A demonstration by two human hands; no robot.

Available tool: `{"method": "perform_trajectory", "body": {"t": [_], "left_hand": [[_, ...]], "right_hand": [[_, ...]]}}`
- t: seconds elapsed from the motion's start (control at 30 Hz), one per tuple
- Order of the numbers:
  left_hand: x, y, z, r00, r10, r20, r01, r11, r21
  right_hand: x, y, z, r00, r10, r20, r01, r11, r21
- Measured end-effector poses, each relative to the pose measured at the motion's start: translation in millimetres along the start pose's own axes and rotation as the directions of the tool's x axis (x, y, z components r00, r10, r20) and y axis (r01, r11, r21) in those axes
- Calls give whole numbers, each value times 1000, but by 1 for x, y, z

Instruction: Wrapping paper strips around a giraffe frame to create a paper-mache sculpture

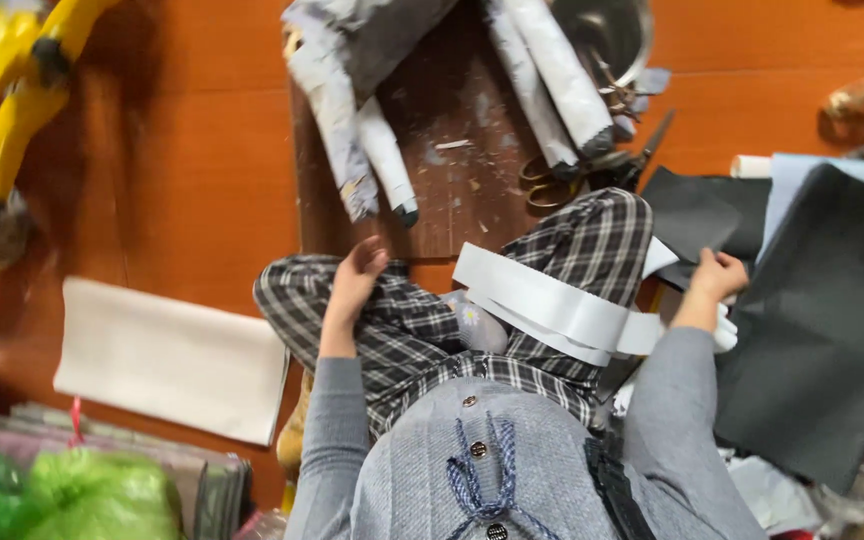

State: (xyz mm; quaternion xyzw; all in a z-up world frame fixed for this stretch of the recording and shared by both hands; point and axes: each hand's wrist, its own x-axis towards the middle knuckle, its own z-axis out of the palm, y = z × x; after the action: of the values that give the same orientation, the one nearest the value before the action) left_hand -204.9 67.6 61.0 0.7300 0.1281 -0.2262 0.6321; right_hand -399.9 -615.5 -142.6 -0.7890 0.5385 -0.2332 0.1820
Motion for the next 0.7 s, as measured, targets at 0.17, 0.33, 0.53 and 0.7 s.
{"method": "perform_trajectory", "body": {"t": [0.17,0.33,0.53,0.7], "left_hand": [[-26,44,31,989,-66,130,45,986,162],[-39,55,73,898,-57,436,-83,952,295],[-57,37,137,658,63,750,141,969,-204],[-41,-48,169,797,-119,592,559,519,-647]], "right_hand": [[-12,-117,-115,947,-288,-139,318,892,321],[-64,-261,-229,861,-506,-52,485,785,385],[-155,-345,-238,820,-500,278,272,769,579],[-217,-367,-241,591,-472,654,310,881,357]]}}
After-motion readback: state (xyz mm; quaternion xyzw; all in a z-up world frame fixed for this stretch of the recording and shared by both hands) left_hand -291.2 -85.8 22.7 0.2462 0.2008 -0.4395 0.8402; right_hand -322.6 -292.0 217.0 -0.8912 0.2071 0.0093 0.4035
